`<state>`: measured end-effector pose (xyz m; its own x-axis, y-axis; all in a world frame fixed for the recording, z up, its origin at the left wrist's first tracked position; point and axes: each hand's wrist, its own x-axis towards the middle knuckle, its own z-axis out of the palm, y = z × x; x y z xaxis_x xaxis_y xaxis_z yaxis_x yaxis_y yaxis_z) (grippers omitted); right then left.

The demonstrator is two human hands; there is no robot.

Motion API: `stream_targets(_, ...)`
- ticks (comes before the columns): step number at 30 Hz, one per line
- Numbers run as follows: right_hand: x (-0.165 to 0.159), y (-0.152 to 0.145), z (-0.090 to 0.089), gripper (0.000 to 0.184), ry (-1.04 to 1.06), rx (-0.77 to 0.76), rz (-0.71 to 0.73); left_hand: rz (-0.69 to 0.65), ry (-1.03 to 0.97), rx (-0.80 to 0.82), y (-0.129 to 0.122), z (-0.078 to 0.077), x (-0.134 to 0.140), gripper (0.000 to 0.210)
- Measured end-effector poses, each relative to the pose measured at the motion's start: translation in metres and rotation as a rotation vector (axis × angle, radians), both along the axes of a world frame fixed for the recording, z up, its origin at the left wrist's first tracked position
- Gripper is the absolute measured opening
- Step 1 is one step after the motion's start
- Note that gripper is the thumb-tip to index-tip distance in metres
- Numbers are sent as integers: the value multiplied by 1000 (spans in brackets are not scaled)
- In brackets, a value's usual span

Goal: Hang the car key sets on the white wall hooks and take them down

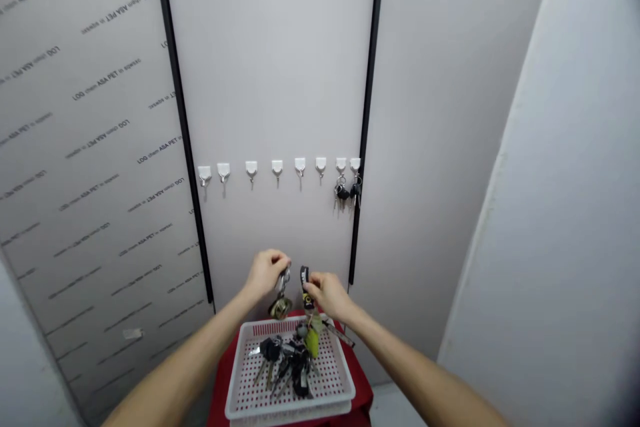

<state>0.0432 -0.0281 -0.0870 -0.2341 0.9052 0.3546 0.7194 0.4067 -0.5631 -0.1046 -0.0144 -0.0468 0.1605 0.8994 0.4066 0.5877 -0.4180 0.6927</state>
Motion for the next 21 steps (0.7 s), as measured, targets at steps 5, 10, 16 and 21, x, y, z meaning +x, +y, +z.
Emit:
stream_targets(5, -18, -11, -26, 20, -247, -23, 19, 33, 148, -17, -19, -49, -12, 26)
stream_targets(10, -30, -24, -47, 19, -526, -36, 54, 2, 304, -23, -36, -80, -19, 29)
stream_targets(16, -35, -33, -61, 21, -711, -56, 45, -69, 534, -95, -54, -99, -17, 22)
stream_targets(21, -2, -15, -28, 22, -439, 36, 30, -83, 706, -124, -54, -106, -12, 22)
